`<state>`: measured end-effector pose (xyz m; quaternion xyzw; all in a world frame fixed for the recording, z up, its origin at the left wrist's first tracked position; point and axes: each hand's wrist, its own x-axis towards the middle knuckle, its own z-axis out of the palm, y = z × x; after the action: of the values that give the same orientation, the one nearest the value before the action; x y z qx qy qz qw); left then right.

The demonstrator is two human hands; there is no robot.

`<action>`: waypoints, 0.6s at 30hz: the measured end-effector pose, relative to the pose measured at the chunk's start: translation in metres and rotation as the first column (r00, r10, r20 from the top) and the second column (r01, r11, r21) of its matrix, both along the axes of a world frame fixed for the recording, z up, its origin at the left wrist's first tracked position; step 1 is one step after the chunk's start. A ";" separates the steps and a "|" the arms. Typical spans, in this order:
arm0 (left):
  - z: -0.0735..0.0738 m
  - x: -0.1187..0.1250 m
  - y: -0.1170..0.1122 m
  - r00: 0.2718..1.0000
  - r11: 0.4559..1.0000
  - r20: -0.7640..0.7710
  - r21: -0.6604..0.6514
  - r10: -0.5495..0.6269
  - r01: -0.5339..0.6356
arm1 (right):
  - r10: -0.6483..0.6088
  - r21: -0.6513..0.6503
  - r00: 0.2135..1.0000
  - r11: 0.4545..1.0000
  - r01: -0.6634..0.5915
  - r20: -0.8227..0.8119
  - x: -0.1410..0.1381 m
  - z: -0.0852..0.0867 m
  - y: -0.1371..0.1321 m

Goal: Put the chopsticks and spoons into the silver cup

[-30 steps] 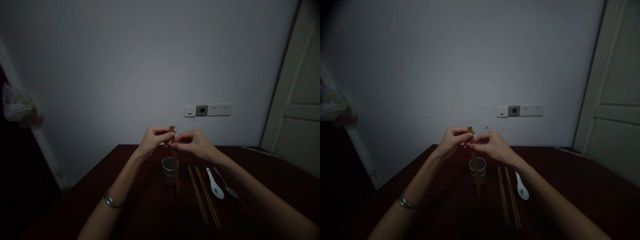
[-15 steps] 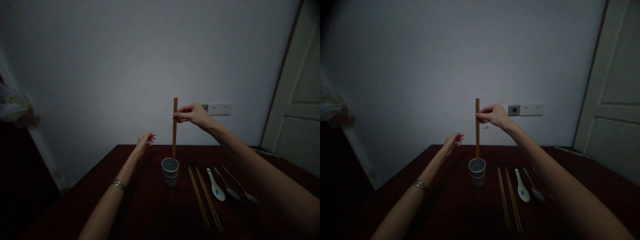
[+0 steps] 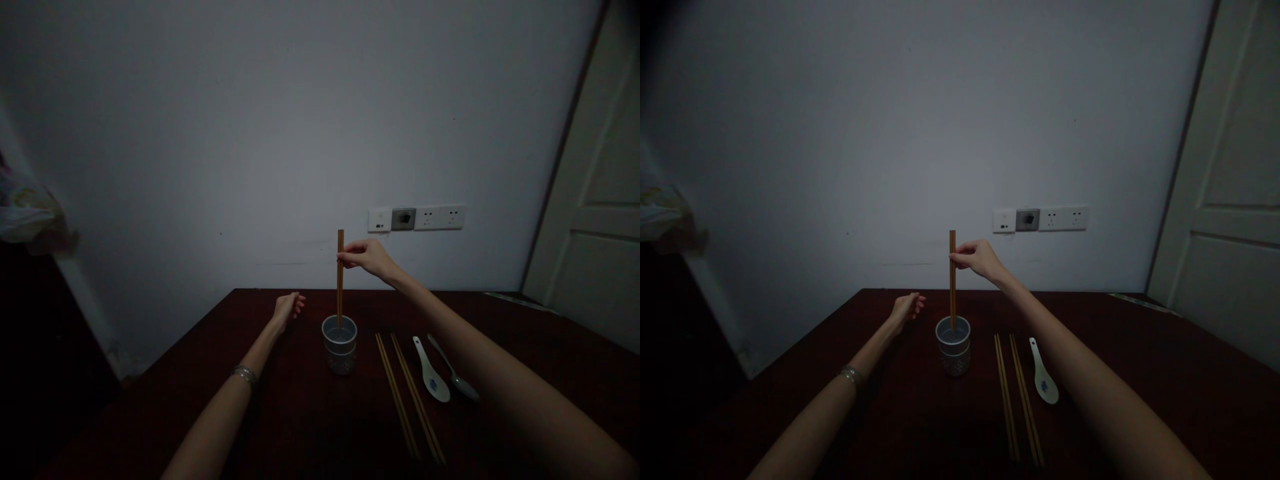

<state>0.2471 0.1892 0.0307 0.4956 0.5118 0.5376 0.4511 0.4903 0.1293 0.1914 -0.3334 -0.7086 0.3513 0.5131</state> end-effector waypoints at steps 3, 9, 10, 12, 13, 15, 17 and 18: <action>-0.005 -0.001 0.002 0.999 1.000 -0.035 0.022 0.009 -0.008 | 0.022 -0.005 1.000 1.000 -0.022 0.002 -0.001 -0.018 0.009; -0.041 -0.002 -0.001 0.996 0.999 -0.083 -0.027 0.045 -0.047 | 0.037 0.008 0.999 0.999 -0.038 0.035 -0.005 -0.040 0.016; -0.047 -0.002 -0.002 0.993 0.998 -0.099 -0.035 0.058 -0.061 | 0.038 0.007 0.999 0.999 -0.038 0.038 -0.005 -0.042 0.015; -0.056 -0.001 -0.005 0.988 0.996 -0.130 -0.019 0.085 -0.088 | 0.044 0.008 0.998 0.999 -0.045 0.040 -0.005 -0.043 0.014; -0.058 0.000 -0.006 0.985 0.995 -0.145 0.000 0.098 -0.099 | 0.046 0.007 0.998 0.999 -0.047 0.039 -0.004 -0.044 0.013; -0.061 0.001 -0.007 0.981 0.994 -0.163 0.039 0.105 -0.100 | 0.051 0.005 0.998 0.999 -0.051 0.037 -0.003 -0.046 0.013; -0.062 0.002 -0.008 0.980 0.994 -0.170 0.058 0.100 -0.091 | 0.048 -0.005 0.998 0.999 -0.048 0.029 -0.003 -0.049 0.014; -0.062 0.002 -0.008 0.980 0.994 -0.172 0.063 0.100 -0.090 | 0.047 -0.012 0.999 0.999 -0.047 0.026 -0.003 -0.050 0.014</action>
<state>0.2491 0.1810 -0.0308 0.5281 0.5575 0.5267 0.3646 0.4872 0.1436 0.1412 -0.3241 -0.7211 0.3629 0.4933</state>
